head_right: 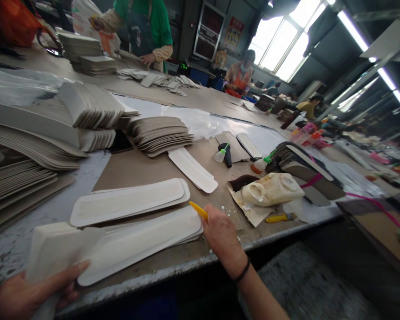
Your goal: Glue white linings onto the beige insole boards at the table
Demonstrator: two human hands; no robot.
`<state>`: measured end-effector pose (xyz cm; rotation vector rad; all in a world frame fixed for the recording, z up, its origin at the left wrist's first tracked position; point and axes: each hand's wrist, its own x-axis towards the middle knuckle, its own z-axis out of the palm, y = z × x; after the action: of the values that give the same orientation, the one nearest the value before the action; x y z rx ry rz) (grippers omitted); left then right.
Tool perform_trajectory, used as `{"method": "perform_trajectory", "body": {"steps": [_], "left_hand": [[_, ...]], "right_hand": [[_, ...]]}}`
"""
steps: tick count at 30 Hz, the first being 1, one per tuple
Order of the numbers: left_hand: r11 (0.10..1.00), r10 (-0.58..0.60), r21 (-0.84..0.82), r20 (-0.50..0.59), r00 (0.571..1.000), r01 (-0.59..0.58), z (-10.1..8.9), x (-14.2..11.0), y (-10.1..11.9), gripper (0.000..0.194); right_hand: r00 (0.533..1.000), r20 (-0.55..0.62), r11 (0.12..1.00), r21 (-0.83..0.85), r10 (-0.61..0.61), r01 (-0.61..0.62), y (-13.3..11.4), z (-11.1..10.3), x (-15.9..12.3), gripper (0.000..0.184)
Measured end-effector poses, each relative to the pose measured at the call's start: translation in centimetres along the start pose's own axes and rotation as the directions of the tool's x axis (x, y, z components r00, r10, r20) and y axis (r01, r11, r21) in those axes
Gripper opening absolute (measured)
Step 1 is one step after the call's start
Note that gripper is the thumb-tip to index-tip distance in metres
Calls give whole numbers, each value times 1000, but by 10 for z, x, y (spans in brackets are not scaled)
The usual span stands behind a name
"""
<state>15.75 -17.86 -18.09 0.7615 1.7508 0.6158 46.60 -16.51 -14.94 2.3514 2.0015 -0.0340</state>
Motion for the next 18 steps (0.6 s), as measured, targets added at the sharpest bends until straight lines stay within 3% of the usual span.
{"method": "perform_trajectory", "body": {"steps": [6, 11, 14, 18], "left_hand": [[996, -12, -84, -29, 999, 10, -13, -5, -8, 39], [915, -39, -398, 84, 996, 69, -23, -22, -2, 49], [871, 1, -487, 121, 993, 59, -29, -28, 0, 49], [841, 35, -541, 101, 994, 25, -40, -32, -4, 47]], "right_hand": [[993, -83, 973, 210, -83, 99, 4, 15, -14, 20], [995, -92, 919, 388, -38, 71, -5, 18, -16, 29], [998, 56, 837, 545, 24, -51, -14, 15, -15, 39], [945, 322, 661, 697, 59, -278, -25, 10, -16, 50]]}}
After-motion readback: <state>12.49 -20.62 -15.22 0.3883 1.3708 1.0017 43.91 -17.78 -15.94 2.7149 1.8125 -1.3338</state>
